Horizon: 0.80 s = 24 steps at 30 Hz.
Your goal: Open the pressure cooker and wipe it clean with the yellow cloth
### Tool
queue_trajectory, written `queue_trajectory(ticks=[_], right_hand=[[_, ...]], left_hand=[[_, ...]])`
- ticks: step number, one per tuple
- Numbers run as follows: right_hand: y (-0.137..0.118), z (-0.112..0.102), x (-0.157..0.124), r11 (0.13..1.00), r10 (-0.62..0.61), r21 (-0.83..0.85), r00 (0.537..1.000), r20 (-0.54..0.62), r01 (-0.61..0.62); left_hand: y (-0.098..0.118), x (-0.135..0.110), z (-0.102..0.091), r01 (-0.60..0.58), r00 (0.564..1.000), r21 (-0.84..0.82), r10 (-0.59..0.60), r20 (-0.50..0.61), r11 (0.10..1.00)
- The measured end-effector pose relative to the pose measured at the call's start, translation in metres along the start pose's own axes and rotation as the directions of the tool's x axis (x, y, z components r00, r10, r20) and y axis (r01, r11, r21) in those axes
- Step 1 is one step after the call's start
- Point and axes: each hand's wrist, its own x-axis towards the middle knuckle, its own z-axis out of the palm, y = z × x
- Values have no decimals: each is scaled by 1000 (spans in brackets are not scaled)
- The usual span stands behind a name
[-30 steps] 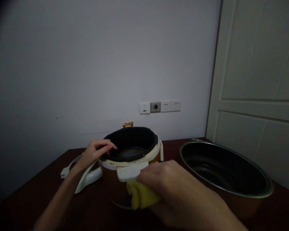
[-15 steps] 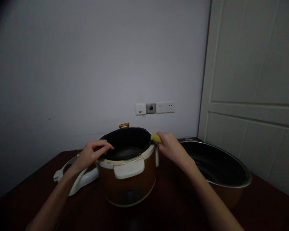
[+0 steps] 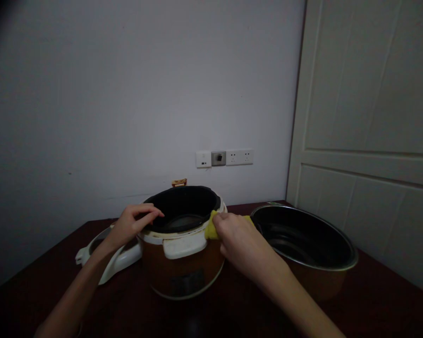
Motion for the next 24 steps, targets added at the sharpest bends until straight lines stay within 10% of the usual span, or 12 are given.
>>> queue_trajectory(ticks=[9,15,24], right_hand=[[7,-22,-4,969,-86,237,995,56,70],[37,5,24,989,70,142,960,-272,-32],[14,15,18,970,51,241,989,-140,-16]], left_hand=[[-2,0,0,-5,1000,-12,5,5,1000],[-3,-1,0,-3,1000,-7,3,4,1000],[-3,0,1,-15,1000,-6,15,-2,1000]])
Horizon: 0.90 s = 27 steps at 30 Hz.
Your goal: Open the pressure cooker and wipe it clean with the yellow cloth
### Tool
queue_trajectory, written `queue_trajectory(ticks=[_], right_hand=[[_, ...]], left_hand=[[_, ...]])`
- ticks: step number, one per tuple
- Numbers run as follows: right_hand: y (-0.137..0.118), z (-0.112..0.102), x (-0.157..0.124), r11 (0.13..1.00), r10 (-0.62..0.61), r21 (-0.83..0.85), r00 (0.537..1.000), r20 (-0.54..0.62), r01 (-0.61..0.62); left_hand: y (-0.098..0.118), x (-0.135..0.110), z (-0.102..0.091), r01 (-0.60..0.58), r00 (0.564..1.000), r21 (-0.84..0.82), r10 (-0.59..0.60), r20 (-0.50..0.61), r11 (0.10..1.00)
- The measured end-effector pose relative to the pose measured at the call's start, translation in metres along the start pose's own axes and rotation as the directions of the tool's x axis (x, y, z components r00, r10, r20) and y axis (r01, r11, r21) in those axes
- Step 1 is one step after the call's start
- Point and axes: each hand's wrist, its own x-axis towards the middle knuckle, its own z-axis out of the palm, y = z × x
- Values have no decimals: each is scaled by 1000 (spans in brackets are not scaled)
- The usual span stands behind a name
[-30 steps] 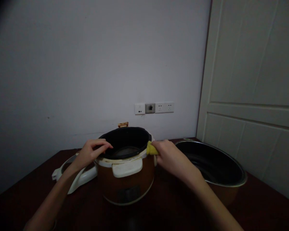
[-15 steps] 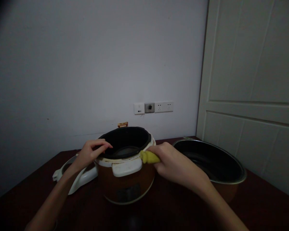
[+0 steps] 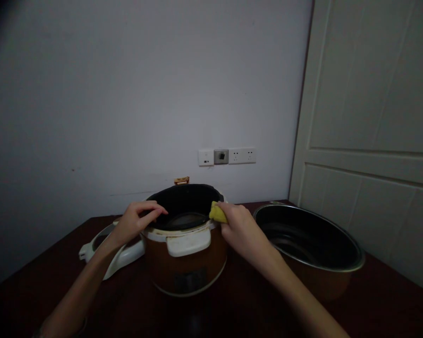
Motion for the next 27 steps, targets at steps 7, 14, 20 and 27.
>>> queue_trajectory(ticks=[7,14,20,27], right_hand=[[-38,5,-26,996,-83,38,997,-5,84],[-8,-18,-8,999,5,34,993,-120,-1],[30,4,11,1000,24,10,986,-164,-23],[-11,4,-4,999,39,25,996,-81,-37]], left_hand=[[2,-1,0,10,1000,6,-10,-7,1000],[1,0,0,15,1000,13,-15,4,1000],[3,0,0,14,1000,4,-14,-2,1000],[4,0,1,23,1000,18,-23,-15,1000]])
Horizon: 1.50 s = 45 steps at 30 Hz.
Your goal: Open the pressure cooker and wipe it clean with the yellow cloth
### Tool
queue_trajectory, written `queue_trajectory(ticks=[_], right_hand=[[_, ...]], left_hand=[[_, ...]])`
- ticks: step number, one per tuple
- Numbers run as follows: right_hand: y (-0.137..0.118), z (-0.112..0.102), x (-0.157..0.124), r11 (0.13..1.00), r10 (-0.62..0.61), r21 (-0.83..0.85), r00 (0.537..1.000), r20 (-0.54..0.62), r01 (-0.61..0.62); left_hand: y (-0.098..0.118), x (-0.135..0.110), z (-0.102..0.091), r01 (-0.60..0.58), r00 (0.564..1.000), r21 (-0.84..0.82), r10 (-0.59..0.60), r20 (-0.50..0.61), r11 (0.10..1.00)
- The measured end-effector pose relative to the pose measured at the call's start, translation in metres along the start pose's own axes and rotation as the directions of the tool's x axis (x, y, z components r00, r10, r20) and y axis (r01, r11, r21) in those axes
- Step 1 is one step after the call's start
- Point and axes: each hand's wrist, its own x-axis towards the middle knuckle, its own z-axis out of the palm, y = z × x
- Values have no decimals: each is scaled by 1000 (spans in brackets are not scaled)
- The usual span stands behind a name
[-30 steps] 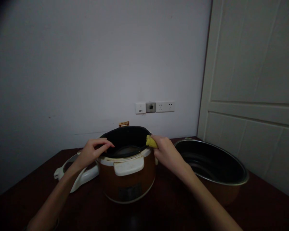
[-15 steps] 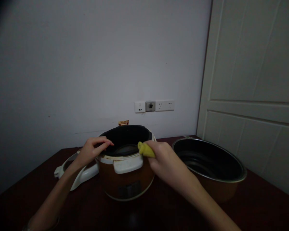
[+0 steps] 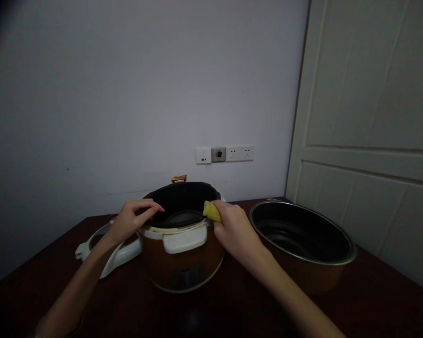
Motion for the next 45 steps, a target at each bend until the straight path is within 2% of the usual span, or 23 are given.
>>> queue_trajectory(ticks=[4,8,11,14,16,19,24,29,32,34,38,42,45], right_hand=[[-20,6,-14,998,-58,6,998,28,58],[-27,3,-18,992,-107,69,993,42,104],[-17,-10,-11,992,-79,102,995,62,72],[5,-17,0,1000,-26,6,997,-69,27],[19,-14,5,998,-8,-61,993,-114,1],[24,-2,9,997,-3,-82,999,-51,-1],[2,16,-2,994,-95,-59,994,-61,92],[-21,19,-18,978,-195,64,980,-33,196],[-28,9,-23,967,-207,150,978,-11,207],[-28,-4,-23,967,-194,157,980,-41,198],[-15,-44,-9,989,-144,26,984,-109,148],[8,-78,35,995,-76,-73,994,-75,70],[34,-83,85,994,-50,-101,997,-62,43]], left_hand=[[0,1,1,5,1000,-1,-5,-4,1000],[1,1,1,17,1000,1,-17,-13,1000],[3,0,1,18,1000,1,-18,-16,1000],[2,0,1,17,1000,1,-17,-15,1000],[1,0,1,16,1000,0,-16,-13,1000],[-1,0,1,10,1000,0,-10,-8,1000],[-1,1,1,-4,1000,8,4,-17,1000],[1,1,1,-2,1000,-2,2,-14,1000],[1,0,0,3,1000,-6,-3,-10,1000],[1,0,0,10,1000,-4,-10,-7,1000],[3,1,1,29,999,-4,-29,-16,1000],[0,1,1,29,999,1,-29,-42,1000],[-3,0,2,35,998,-7,-35,-55,999]])
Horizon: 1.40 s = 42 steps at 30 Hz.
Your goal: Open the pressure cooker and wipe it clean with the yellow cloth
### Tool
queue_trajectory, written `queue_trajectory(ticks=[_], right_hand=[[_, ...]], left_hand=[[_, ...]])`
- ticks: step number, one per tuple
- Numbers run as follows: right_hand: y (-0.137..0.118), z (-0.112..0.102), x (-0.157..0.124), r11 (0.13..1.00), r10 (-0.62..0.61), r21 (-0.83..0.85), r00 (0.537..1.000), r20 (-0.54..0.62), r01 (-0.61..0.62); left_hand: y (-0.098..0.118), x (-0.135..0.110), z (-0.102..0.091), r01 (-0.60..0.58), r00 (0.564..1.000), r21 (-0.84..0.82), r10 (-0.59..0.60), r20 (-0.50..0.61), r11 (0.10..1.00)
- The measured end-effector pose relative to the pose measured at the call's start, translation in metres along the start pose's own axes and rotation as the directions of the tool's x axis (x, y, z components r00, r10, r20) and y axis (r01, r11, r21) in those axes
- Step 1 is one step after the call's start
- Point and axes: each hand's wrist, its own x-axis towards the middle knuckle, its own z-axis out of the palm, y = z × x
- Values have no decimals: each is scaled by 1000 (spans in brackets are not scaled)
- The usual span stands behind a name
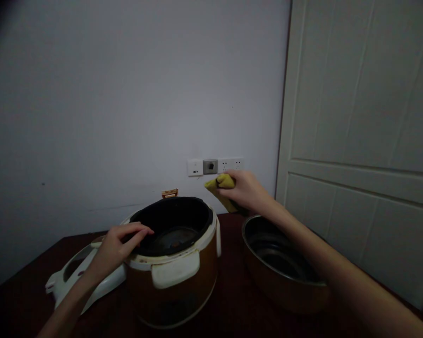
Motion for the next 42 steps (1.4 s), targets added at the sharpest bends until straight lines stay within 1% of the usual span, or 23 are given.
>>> queue_trajectory(ticks=[2,3,6,8,9,12,15,18,20,22,25,27,31,36,39,42], right_hand=[[22,13,33,1000,-9,-17,1000,8,9],[33,23,48,1000,-6,-16,999,39,7],[63,60,87,1000,24,-6,986,164,-23],[76,86,106,999,44,-1,972,229,-45],[80,99,114,999,34,8,969,246,-37],[82,135,133,999,-6,52,956,294,-10],[74,166,146,992,-66,121,931,358,24],[63,189,151,982,-125,183,896,426,50],[59,196,150,976,-147,210,875,460,53],[58,196,146,972,-161,230,862,481,53],[60,188,136,969,-168,243,855,491,50],[62,179,126,971,-153,234,867,473,44],[66,164,108,981,-97,191,912,398,21],[70,145,86,992,-22,127,945,326,-21],[69,129,68,995,12,90,949,315,-43],[66,113,46,992,20,108,937,349,-61]], left_hand=[[-1,0,0,4,1000,-2,-4,-5,1000],[-2,-1,0,4,1000,0,-4,-6,1000],[-2,-1,1,-4,1000,15,4,-8,1000],[-3,-1,1,-13,1000,29,13,-6,1000],[-3,0,2,-16,1000,36,16,-6,999],[-4,0,3,-25,1000,49,25,-8,998],[-4,0,3,-29,999,45,30,-13,999],[-2,-2,2,-32,999,42,33,-21,999],[-2,-3,2,-40,999,46,41,-24,998],[-2,-3,2,-46,999,54,47,-24,997],[-4,-2,3,-49,998,60,51,-30,997],[-5,-1,3,-55,998,60,57,-30,997],[-4,-1,3,-61,998,64,63,-29,996],[-4,-1,3,-55,998,58,57,-41,997],[-5,-1,3,-56,997,56,59,-54,997],[-6,-1,4,-44,998,52,46,-51,998]])
